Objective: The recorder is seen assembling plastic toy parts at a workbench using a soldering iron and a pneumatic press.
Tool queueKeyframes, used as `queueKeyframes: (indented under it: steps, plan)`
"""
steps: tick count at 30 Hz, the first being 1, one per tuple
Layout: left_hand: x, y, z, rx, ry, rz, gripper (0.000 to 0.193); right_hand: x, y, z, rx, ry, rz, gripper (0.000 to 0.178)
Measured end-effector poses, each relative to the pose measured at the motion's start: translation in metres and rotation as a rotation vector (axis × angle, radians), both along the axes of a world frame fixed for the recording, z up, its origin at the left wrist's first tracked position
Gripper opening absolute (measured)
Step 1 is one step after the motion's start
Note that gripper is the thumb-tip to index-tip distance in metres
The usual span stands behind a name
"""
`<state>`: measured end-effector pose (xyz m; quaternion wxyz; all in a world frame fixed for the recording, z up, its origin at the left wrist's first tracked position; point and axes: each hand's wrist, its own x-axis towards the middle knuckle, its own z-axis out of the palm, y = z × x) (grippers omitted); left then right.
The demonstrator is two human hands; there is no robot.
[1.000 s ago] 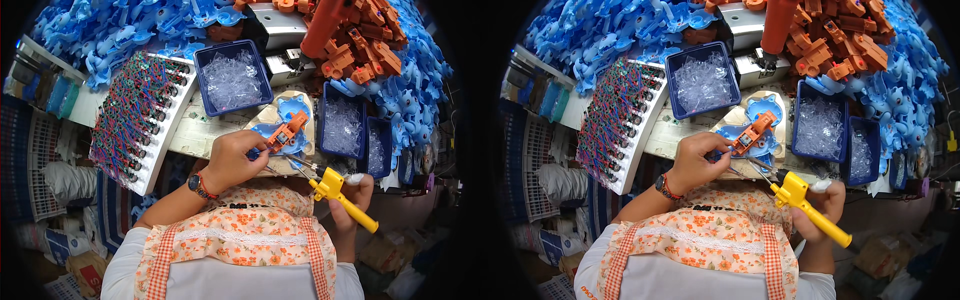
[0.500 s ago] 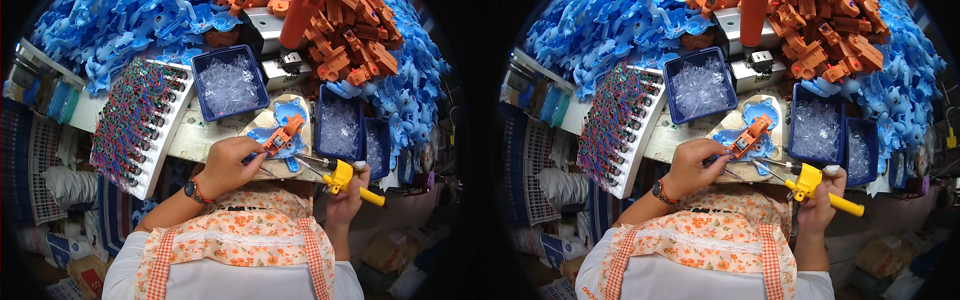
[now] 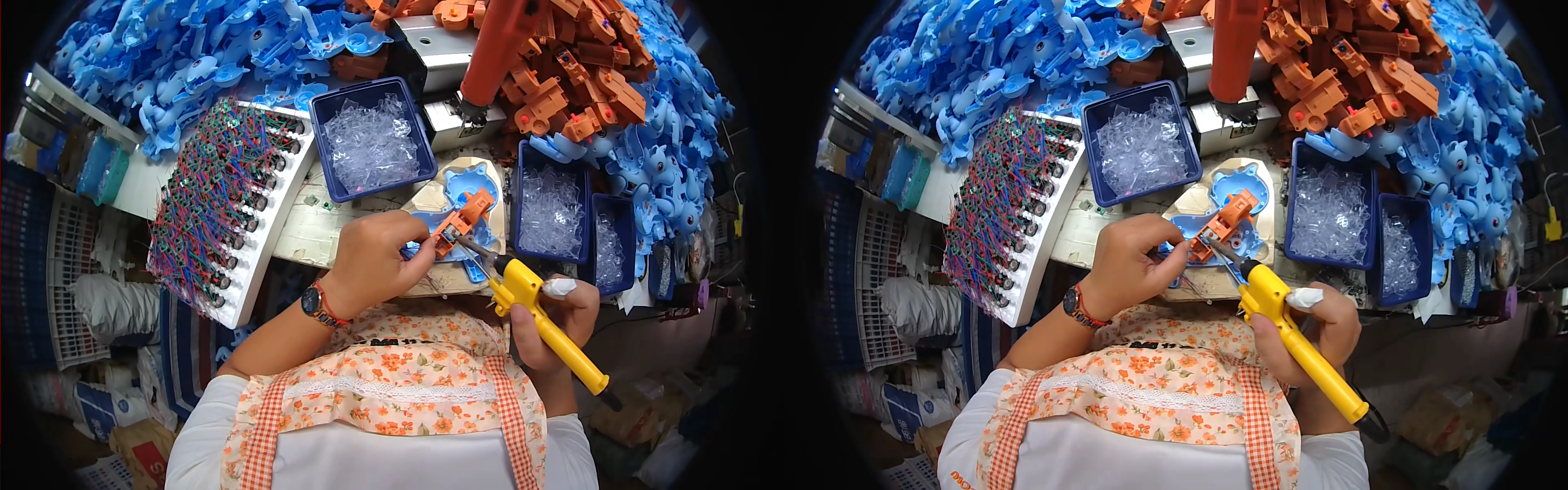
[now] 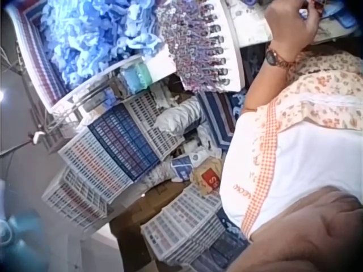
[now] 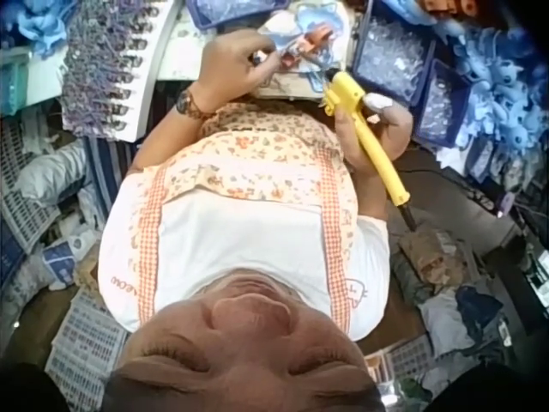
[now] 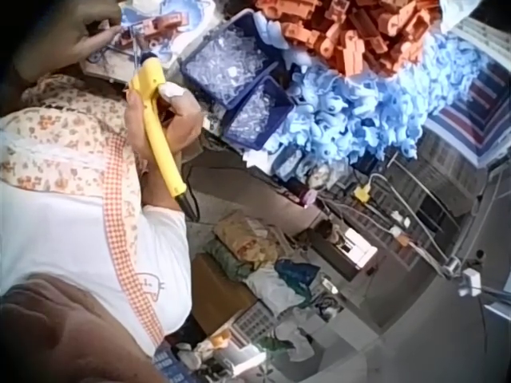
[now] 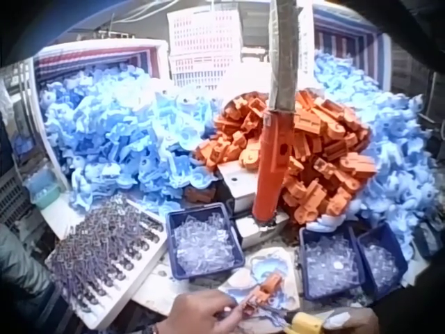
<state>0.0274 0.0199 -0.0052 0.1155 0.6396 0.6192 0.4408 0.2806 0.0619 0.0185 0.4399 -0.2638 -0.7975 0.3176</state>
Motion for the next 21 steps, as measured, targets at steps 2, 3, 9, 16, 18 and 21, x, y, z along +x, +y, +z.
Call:
queueKeyframes:
  steps: [2, 3, 9, 16, 18, 21]
  plan:
    - [0.0, 0.001, 0.0, 0.005, 0.027, 0.002, 0.01, -0.003, 0.002, 0.003, 0.008, -0.014, 0.014, 0.047]
    - [0.0, 0.001, 0.001, 0.003, 0.027, 0.003, 0.01, -0.004, 0.003, 0.004, 0.016, -0.028, 0.029, 0.047]
    - [0.001, 0.004, 0.003, -0.006, 0.046, 0.001, 0.009, -0.008, 0.006, 0.013, 0.097, -0.122, 0.005, 0.047]
    - [0.001, 0.005, 0.007, 0.005, 0.116, 0.004, 0.01, -0.01, 0.011, 0.013, 0.156, -0.167, 0.026, 0.047]
    - [0.001, 0.006, 0.009, 0.005, 0.129, 0.0, 0.01, -0.007, 0.012, 0.011, 0.134, -0.162, 0.062, 0.048]
    - [0.001, 0.006, 0.009, 0.01, 0.147, -0.004, 0.011, -0.006, 0.014, 0.017, 0.128, -0.188, 0.12, 0.049]
